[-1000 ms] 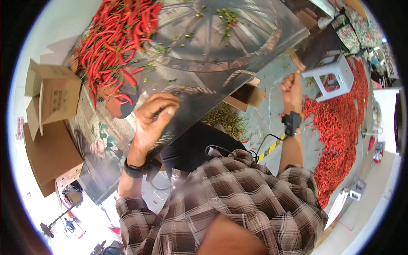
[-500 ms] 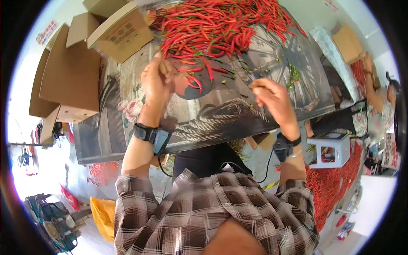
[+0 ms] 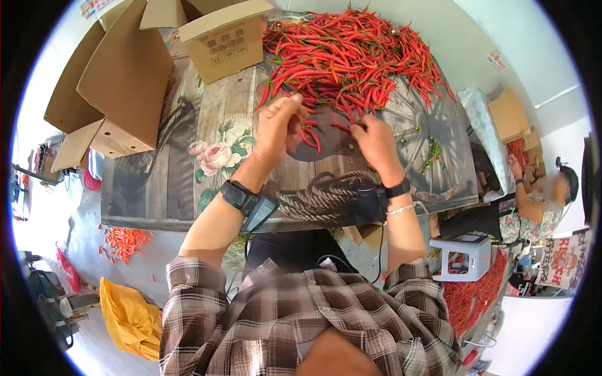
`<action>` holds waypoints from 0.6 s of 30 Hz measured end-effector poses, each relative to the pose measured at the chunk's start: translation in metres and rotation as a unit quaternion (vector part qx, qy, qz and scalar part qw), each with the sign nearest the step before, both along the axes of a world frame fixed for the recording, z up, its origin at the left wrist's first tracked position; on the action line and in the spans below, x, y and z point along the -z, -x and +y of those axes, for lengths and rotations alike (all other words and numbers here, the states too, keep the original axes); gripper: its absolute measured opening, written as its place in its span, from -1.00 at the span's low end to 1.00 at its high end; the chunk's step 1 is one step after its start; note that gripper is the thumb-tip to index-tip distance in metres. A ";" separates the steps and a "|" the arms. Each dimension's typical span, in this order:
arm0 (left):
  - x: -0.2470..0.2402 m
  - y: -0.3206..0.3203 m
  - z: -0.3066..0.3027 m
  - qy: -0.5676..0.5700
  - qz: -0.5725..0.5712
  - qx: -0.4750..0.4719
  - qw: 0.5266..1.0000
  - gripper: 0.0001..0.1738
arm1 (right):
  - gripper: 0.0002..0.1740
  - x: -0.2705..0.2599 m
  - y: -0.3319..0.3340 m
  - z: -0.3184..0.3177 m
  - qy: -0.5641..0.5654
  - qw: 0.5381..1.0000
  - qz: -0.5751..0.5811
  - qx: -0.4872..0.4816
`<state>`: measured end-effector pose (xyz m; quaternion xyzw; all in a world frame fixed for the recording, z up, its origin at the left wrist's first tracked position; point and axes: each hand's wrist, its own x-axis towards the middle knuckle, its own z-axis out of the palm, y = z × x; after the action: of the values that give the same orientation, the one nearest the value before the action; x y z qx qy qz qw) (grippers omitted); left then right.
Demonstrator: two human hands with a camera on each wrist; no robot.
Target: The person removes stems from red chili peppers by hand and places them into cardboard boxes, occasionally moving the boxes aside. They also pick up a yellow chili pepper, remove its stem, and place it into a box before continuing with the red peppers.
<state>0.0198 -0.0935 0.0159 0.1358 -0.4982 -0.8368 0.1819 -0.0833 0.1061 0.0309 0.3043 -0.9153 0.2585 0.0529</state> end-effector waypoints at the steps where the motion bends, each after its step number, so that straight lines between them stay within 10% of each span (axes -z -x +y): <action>1: 0.000 -0.002 0.000 -0.003 0.034 0.060 0.998 -0.64 | -0.76 -0.008 -0.004 0.000 0.040 0.999 -0.019 0.006; 18: 0.008 0.001 0.015 -0.125 0.001 0.136 0.983 -0.69 | -0.65 -0.023 -0.064 -0.041 0.223 0.957 -0.147 -0.116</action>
<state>0.0185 -0.0785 0.0082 0.0874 -0.4034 -0.9095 0.0489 -0.0195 0.0650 0.0535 0.3476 -0.7904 0.5023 -0.0461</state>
